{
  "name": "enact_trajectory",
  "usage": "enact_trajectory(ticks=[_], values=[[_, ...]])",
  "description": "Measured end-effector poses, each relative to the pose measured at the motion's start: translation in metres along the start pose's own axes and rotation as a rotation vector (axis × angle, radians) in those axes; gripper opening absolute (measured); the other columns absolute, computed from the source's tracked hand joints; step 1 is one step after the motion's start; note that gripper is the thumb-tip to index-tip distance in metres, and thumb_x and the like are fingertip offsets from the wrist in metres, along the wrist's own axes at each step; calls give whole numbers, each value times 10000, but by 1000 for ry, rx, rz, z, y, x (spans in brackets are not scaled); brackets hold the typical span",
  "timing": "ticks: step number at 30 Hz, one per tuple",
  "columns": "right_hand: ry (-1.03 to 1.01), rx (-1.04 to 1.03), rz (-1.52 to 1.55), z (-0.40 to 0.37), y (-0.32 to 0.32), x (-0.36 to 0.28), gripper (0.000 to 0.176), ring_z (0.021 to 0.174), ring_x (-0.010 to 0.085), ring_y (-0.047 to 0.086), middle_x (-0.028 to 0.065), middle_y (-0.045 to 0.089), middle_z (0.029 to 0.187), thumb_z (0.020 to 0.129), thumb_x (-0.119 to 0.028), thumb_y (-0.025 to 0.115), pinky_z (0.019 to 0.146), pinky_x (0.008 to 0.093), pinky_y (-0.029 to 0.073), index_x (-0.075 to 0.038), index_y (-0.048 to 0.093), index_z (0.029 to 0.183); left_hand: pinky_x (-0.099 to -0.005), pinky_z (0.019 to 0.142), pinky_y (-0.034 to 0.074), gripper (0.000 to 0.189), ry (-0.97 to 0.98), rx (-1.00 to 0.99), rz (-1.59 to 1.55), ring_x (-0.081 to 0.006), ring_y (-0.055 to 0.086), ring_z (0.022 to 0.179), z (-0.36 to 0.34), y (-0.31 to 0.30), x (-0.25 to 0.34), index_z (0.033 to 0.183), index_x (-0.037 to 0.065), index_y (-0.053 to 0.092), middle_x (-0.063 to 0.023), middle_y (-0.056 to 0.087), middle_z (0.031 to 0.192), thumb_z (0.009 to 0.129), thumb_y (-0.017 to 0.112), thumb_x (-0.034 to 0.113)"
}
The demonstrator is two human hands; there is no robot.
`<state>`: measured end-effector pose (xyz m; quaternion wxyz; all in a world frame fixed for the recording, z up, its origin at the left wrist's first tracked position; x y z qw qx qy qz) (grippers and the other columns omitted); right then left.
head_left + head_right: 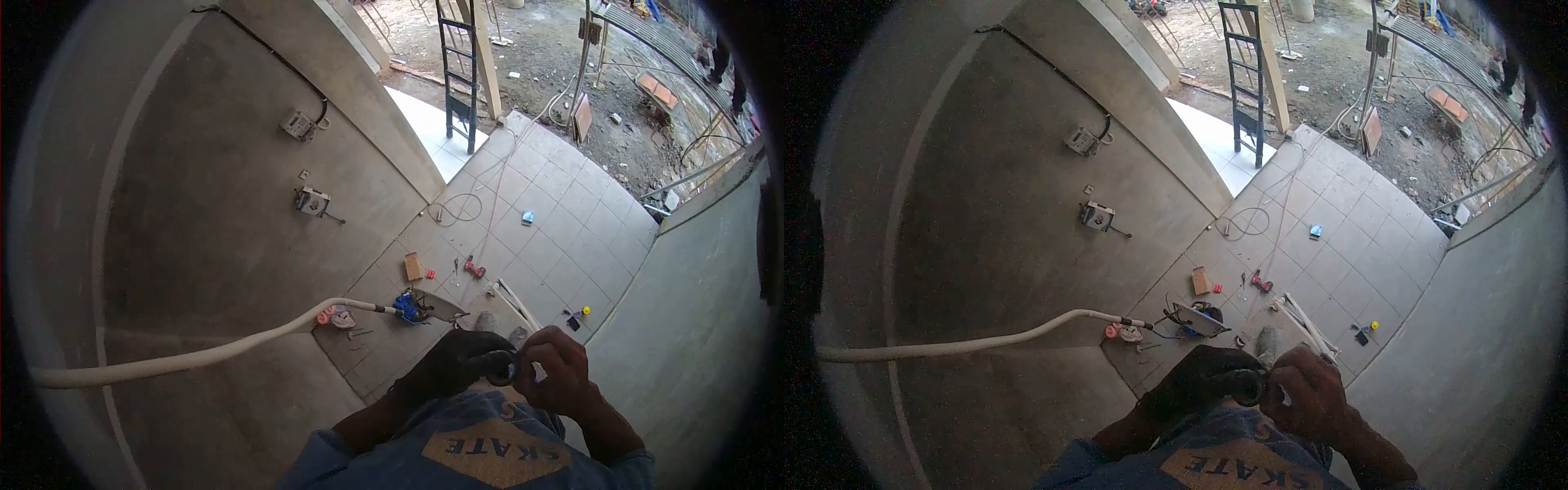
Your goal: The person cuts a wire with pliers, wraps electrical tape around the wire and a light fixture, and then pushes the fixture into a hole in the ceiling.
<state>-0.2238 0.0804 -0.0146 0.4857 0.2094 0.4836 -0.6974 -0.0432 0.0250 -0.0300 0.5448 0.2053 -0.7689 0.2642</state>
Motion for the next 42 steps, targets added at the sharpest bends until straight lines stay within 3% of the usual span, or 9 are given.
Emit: enact_trajectory(ticks=[1,5,7,10,13,21,29,37,42], values=[[-4,39,17,0,-1,0,286,740,233,678,107,620,890,696,85,745,625,347,563,-68,564,856,-321,803,600,260,109,46,98,-220,750,901,-1,0,2,1143,-26,713,-163,745,1022,1001,653,184],[-32,96,64,1,-5,-6,260,734,255,681,145,635,938,730,38,761,619,372,563,-42,603,921,-330,797,606,217,142,73,183,-253,749,915,2,-8,9,1138,-12,711,-160,740,1042,985,660,134],[172,173,125,8,-6,-7,272,860,264,689,133,651,969,763,76,727,765,369,573,-34,648,999,-335,796,610,212,97,93,52,-283,745,927,-1,-13,12,1151,-4,701,-166,733,1056,978,659,112],[166,60,227,14,-3,-6,307,897,276,699,135,677,1006,801,55,749,793,373,570,-39,705,1090,-319,803,602,224,46,110,50,-255,743,923,-4,-12,9,1171,-2,696,-175,731,1059,1000,636,129],[197,109,236,12,-2,-6,304,920,281,706,133,697,1022,799,36,782,790,372,572,-51,743,1088,-297,812,588,255,29,143,3,-219,738,923,-6,-13,12,1162,-7,702,-186,731,1057,1018,614,184],[196,35,277,7,-8,3,259,838,246,726,140,711,983,795,86,760,689,344,587,-43,737,1018,-319,848,561,351,-156,-5,-162,-201,723,951,-3,-13,1,1152,-23,709,-159,748,1039,1011,640,290],[-69,-185,-94,20,-12,-24,240,680,277,647,121,598,809,729,53,768,584,380,526,-27,593,872,-311,834,553,373,-174,-83,-132,-166,704,898,-6,-7,7,1125,-28,716,-131,757,1008,1020,639,322],[-50,-74,-68,9,5,-14,277,615,251,586,122,555,768,706,65,734,519,379,467,-43,538,870,-300,778,563,281,-45,4,-109,-152,708,847,-6,-7,5,1101,-39,708,-120,749,937,1028,635,223],[-6,12,-35,6,5,-7,259,624,239,581,126,561,773,738,61,712,526,364,465,-43,520,876,-301,759,573,254,-107,58,-184,-167,715,858,-4,-3,8,1106,-37,705,-133,741,954,1025,634,193]])
Point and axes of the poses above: each hand's wrist, its own z-axis towards the middle knuckle, its own y-axis out of the palm, x = y × z, the point moved 4 cm from there along z, towards the middle knuckle
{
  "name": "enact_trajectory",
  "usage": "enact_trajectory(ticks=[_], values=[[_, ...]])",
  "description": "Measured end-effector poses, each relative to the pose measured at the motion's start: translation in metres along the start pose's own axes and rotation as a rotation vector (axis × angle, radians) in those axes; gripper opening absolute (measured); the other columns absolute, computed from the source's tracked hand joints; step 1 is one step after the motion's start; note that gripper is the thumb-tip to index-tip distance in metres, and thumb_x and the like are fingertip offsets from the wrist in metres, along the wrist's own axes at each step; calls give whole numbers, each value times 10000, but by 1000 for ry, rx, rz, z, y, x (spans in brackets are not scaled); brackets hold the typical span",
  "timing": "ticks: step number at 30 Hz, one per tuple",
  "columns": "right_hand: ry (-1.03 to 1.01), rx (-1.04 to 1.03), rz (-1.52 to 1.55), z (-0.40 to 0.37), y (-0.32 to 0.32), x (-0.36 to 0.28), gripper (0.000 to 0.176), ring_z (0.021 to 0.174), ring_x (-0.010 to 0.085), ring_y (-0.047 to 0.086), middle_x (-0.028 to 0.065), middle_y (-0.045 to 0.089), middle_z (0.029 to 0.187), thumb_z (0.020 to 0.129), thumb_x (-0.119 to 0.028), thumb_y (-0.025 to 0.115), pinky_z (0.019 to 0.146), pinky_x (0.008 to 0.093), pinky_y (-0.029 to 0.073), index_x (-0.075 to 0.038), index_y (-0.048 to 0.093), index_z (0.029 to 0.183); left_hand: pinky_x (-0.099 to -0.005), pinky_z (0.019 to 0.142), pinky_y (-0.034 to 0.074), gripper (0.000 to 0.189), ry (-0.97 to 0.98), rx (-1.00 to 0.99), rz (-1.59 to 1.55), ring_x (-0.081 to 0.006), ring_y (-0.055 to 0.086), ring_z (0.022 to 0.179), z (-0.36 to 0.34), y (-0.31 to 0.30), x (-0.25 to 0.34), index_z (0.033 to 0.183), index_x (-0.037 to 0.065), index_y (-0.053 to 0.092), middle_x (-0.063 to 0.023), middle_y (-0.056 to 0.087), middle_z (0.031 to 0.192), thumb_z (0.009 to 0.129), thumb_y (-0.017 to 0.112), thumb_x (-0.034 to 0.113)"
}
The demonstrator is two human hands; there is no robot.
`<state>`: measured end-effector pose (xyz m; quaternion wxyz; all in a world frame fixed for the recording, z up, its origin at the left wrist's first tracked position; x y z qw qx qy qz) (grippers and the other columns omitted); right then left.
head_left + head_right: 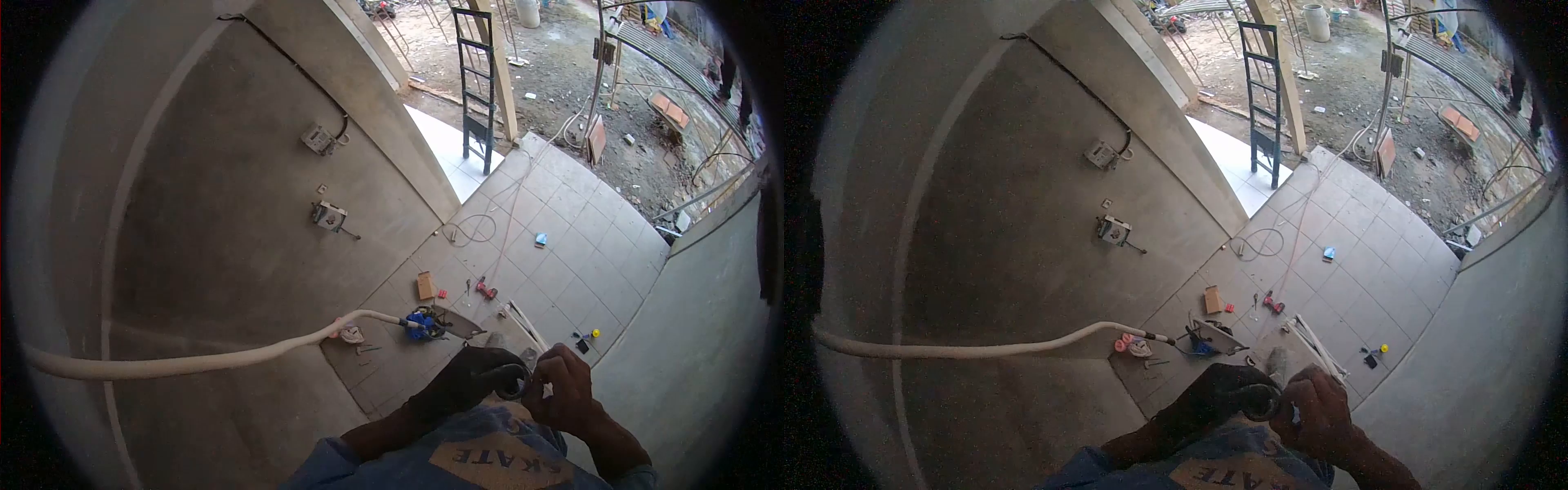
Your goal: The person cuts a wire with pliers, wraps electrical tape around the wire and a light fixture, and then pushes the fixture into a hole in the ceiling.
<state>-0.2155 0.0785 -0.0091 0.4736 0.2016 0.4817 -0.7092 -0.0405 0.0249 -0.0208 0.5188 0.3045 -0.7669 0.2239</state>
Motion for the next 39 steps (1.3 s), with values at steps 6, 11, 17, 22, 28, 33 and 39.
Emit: enact_trajectory(ticks=[6,11,17,22,28,33,39], values=[[310,131,364,5,-4,3,244,748,204,640,137,653,887,829,26,740,651,336,519,10,637,1050,-323,754,600,199,190,39,235,-261,735,871,-1,-5,6,1133,-16,693,-166,732,1018,975,667,102],[358,148,564,-4,-1,12,145,889,226,719,147,719,962,857,-65,828,751,370,592,-44,754,980,-324,757,603,196,234,14,295,-270,736,883,0,-9,9,1137,-7,694,-171,735,1037,965,676,85],[317,160,527,-7,1,14,59,804,211,691,138,691,888,890,-14,763,677,358,556,-15,708,913,-312,763,591,219,-11,-64,2,-252,734,877,3,-7,2,1121,-12,703,-167,738,1017,1006,637,161],[150,153,276,0,3,5,89,705,215,613,122,606,813,924,-17,679,608,354,491,-11,597,889,-296,759,580,271,157,-25,137,-219,738,861,2,-4,1,1088,-5,725,-157,748,980,1031,614,236],[223,59,276,-1,0,3,113,677,214,566,109,574,799,917,-26,645,602,353,460,-28,535,892,-330,734,619,221,208,16,260,-268,747,833,0,-6,10,1093,29,703,-155,746,992,880,753,63],[291,-17,399,-5,-1,5,114,673,210,549,94,579,803,912,-39,633,619,348,460,-40,522,886,-326,737,612,176,343,26,384,-258,745,834,-3,-7,11,1077,28,710,-154,746,994,929,723,122],[164,14,447,-3,-5,6,191,806,217,647,101,629,892,912,-75,731,725,353,553,-5,607,1040,-289,786,541,313,-57,41,-132,-149,686,875,-1,-11,11,1052,-1,725,-97,734,960,1013,635,296]])
Point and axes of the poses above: each hand's wrist, its own z-axis towards the middle knuckle, its own y-axis out of the palm, x = y × z, the point moved 4 cm from there along z, towards the middle knuckle
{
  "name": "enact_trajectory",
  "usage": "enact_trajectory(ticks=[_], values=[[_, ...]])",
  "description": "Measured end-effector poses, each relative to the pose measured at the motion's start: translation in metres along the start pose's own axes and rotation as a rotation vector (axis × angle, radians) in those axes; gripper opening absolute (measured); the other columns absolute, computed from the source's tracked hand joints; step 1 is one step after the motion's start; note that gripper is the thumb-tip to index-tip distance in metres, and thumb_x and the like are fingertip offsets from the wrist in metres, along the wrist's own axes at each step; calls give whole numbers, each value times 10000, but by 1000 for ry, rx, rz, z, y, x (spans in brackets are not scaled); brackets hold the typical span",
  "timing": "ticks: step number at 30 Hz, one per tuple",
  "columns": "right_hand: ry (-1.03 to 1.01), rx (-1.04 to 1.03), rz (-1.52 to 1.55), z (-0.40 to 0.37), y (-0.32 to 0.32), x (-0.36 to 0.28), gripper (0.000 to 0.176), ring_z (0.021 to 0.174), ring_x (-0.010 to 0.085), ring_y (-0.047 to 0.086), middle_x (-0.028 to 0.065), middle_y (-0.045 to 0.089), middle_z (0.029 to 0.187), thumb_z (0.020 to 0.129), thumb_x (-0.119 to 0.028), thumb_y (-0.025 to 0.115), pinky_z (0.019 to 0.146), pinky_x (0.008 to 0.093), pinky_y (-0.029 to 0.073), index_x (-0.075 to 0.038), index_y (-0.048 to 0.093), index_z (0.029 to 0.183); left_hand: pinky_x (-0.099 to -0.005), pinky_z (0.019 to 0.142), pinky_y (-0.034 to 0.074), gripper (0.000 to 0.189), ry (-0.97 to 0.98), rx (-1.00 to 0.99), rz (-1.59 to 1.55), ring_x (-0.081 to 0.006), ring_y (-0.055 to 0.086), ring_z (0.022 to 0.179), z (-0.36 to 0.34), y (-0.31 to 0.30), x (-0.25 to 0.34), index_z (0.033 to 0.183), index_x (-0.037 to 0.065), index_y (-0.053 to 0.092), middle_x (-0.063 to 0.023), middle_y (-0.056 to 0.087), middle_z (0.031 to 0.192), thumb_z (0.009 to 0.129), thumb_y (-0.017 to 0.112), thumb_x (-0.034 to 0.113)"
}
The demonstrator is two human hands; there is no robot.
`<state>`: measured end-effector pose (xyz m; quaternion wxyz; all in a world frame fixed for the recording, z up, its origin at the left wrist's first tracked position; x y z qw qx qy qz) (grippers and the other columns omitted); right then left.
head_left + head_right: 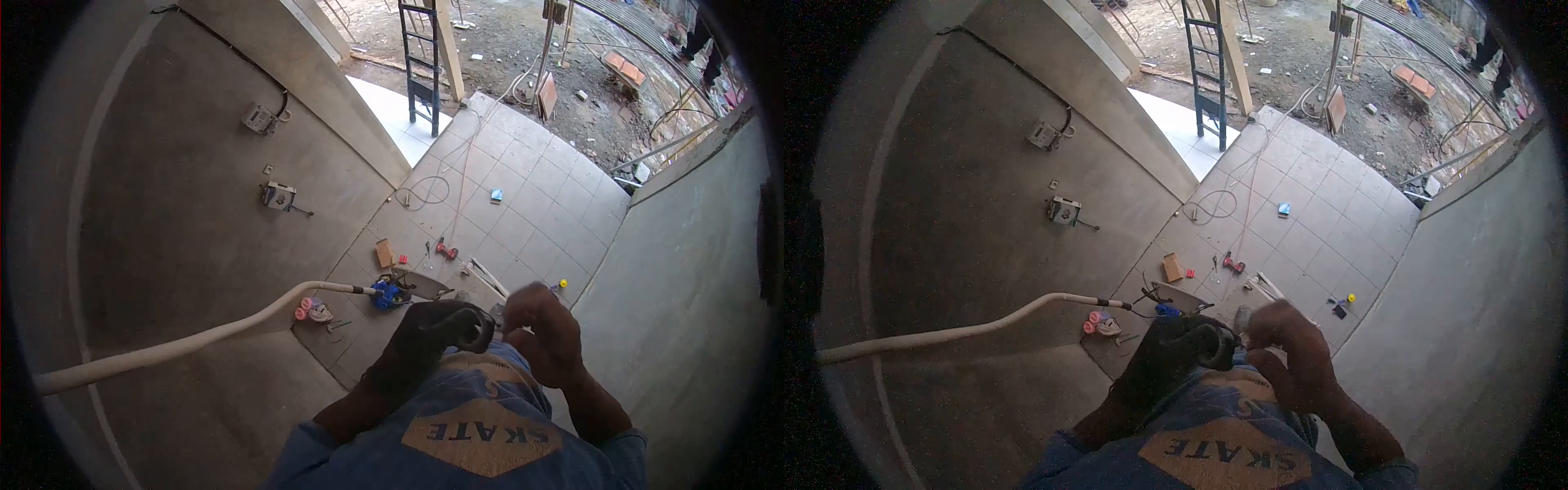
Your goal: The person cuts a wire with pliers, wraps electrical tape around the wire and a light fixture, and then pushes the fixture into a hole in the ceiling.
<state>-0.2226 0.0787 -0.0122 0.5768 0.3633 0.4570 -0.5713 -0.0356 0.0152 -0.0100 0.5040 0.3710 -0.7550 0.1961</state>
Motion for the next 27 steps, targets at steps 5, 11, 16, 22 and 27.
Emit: enact_trajectory(ticks=[5,11,16,22,27], values=[[196,175,323,4,5,12,344,928,207,683,141,653,1090,851,-29,814,827,342,605,41,679,1159,-270,796,518,363,-70,10,-230,-116,661,897,-3,2,-2,1057,-15,726,-70,725,968,1032,618,331],[139,201,191,-4,5,19,198,776,190,688,113,688,998,830,-27,835,667,318,567,-1,742,1003,-279,805,538,329,-47,12,-178,-121,676,910,-7,7,-4,1075,-27,715,-83,723,986,1056,589,277],[-45,207,-286,1,13,-9,155,685,213,649,133,645,879,857,6,762,612,335,527,-24,620,910,-295,758,567,263,358,84,441,-163,706,874,-7,9,1,1070,-48,700,-129,718,981,1056,575,183],[-109,213,-304,1,7,-13,218,811,263,667,160,640,950,883,-78,770,696,391,564,-18,603,1008,-311,751,573,166,553,148,455,-215,727,870,-3,15,-2,1074,-42,696,-149,718,997,1006,644,101],[67,367,217,1,8,2,590,1179,312,610,204,557,1306,888,-250,830,915,416,565,-18,539,1346,-351,821,581,191,319,126,308,-248,732,936,-9,26,6,1135,-53,680,-166,724,1043,986,653,62]])
Point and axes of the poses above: each hand's wrist, its own z-axis towards the middle knuckle, its own y-axis out of the palm, x = y × z, the point moved 4 cm from there along z, towards the middle knuckle
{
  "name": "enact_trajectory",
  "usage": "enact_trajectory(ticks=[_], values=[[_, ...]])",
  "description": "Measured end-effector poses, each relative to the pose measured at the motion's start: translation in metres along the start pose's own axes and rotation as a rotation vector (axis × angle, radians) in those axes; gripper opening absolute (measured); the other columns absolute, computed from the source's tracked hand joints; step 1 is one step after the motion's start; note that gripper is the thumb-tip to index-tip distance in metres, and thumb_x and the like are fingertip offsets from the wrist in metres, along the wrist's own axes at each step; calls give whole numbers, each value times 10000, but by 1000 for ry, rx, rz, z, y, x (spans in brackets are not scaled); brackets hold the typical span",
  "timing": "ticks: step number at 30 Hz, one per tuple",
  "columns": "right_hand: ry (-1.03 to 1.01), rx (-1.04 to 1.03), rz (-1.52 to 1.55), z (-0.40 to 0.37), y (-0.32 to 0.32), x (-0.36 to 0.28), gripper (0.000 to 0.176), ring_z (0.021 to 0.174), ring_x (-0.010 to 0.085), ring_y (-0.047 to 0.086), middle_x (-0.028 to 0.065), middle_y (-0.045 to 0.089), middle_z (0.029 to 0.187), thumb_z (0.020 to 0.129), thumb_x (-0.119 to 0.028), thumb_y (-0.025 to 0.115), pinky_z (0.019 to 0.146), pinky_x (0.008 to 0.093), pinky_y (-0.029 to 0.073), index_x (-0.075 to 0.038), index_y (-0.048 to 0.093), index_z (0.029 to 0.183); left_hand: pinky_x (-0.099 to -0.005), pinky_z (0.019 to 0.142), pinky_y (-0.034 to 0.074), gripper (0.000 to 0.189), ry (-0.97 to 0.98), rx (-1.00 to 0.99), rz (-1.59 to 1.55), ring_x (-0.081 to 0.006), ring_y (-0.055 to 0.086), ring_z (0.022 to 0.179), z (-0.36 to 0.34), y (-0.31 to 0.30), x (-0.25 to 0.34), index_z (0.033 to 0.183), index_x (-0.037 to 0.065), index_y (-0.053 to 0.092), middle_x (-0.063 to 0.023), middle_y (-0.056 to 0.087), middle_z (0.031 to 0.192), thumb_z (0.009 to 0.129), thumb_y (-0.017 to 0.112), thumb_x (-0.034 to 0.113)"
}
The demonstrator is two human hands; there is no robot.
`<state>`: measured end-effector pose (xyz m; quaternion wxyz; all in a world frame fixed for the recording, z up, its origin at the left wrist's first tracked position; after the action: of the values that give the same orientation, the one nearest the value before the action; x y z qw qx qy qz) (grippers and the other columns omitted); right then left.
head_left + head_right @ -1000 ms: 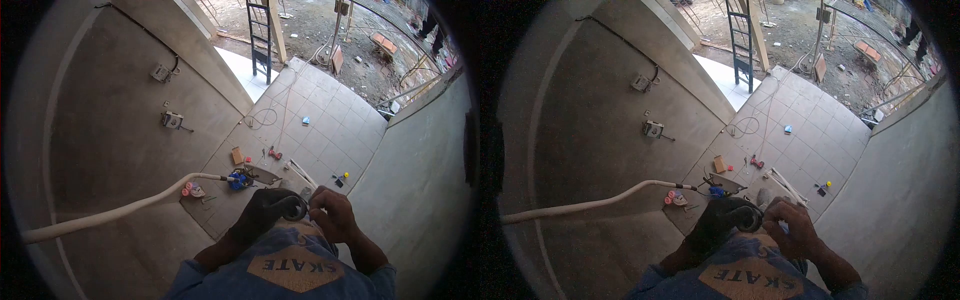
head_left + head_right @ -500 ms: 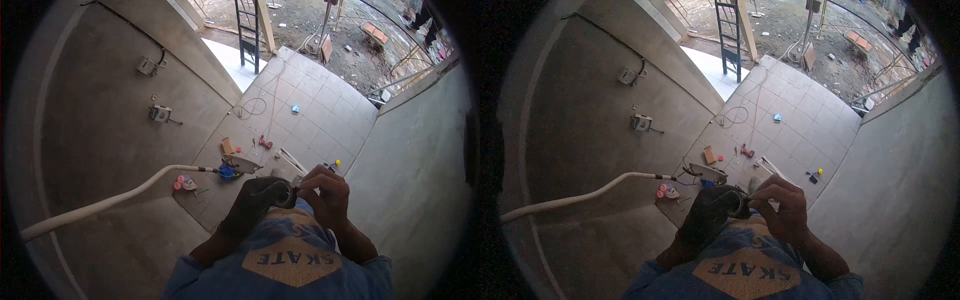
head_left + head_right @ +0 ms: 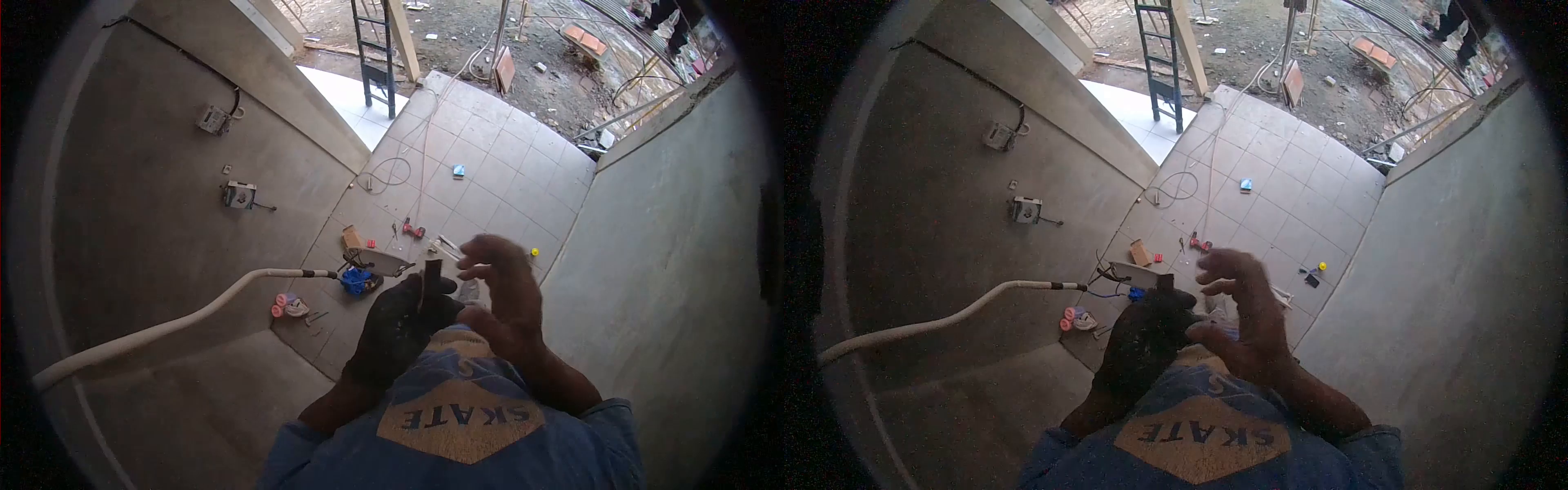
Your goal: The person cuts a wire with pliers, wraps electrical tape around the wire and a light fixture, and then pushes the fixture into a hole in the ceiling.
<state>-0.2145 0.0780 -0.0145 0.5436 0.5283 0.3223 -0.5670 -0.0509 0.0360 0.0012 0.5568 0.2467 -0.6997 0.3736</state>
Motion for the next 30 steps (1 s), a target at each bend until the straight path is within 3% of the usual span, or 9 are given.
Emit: enact_trajectory(ticks=[5,7,10,12,15,19,22,24,30], values=[[163,-240,26,-8,10,19,644,1279,290,572,170,571,1352,863,-213,849,1076,426,494,10,542,1382,-386,868,584,242,-288,85,-581,-278,731,1007,0,10,-13,1188,-63,667,-185,723,1094,982,657,63],[224,-271,-65,-9,9,27,600,1196,288,628,173,613,1306,869,-177,830,1027,409,533,23,553,1362,-370,884,581,235,27,-63,19,-260,722,1043,0,3,-11,1209,-61,654,-187,713,1143,1006,625,53],[143,-240,-58,0,1,25,534,1147,273,656,169,643,1249,863,-101,790,981,404,566,35,573,1331,-340,900,566,249,109,-15,231,-212,698,1044,-20,-17,-3,1209,-40,655,-150,706,1166,973,660,36],[231,-140,77,9,-5,26,466,1103,261,674,159,652,1201,883,-117,764,949,390,573,10,596,1298,-307,889,545,304,-325,378,-28,-161,668,1028,-54,-49,-45,1202,-21,665,-113,695,1172,909,729,28],[350,-34,327,21,-10,62,313,1032,219,700,123,673,1049,890,-64,708,831,339,583,0,659,1192,-334,838,554,242,-76,793,31,-169,658,977,-67,-74,-43,1176,-18,683,-138,692,1127,1001,670,148],[406,-390,-68,48,33,83,260,955,196,689,121,683,1001,877,-27,729,781,348,578,-4,695,1134,-326,773,550,240,-10,801,81,-163,674,914,-33,-85,-29,1076,-21,721,-133,707,1046,1033,621,193],[116,-426,-262,68,62,87,276,888,210,684,124,700,1003,890,-47,748,766,342,579,-35,699,1161,-332,739,565,295,-64,762,242,-172,686,817,-22,-93,-23,1041,-23,729,-125,716,923,1048,593,239],[-489,-400,-480,72,76,73,309,847,230,689,118,715,991,895,-60,759,729,351,587,-55,691,1196,-346,713,576,316,37,795,247,-192,690,732,-23,-99,-21,1045,-30,727,-116,711,830,1052,593,256],[-653,-443,-483,73,74,46,366,786,220,702,104,721,964,807,-74,817,649,331,580,-60,702,1154,-328,684,599,361,14,738,14,-185,697,723,-20,-106,-4,1053,-51,719,-126,717,851,1064,576,281]])
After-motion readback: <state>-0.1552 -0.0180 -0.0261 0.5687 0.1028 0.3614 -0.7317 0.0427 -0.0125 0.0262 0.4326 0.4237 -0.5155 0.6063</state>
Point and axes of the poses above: each hand's wrist, its own z-axis towards the middle knuckle, its own y-axis out of the palm, x = y × z, the point moved 4 cm from there along z, towards the middle knuckle
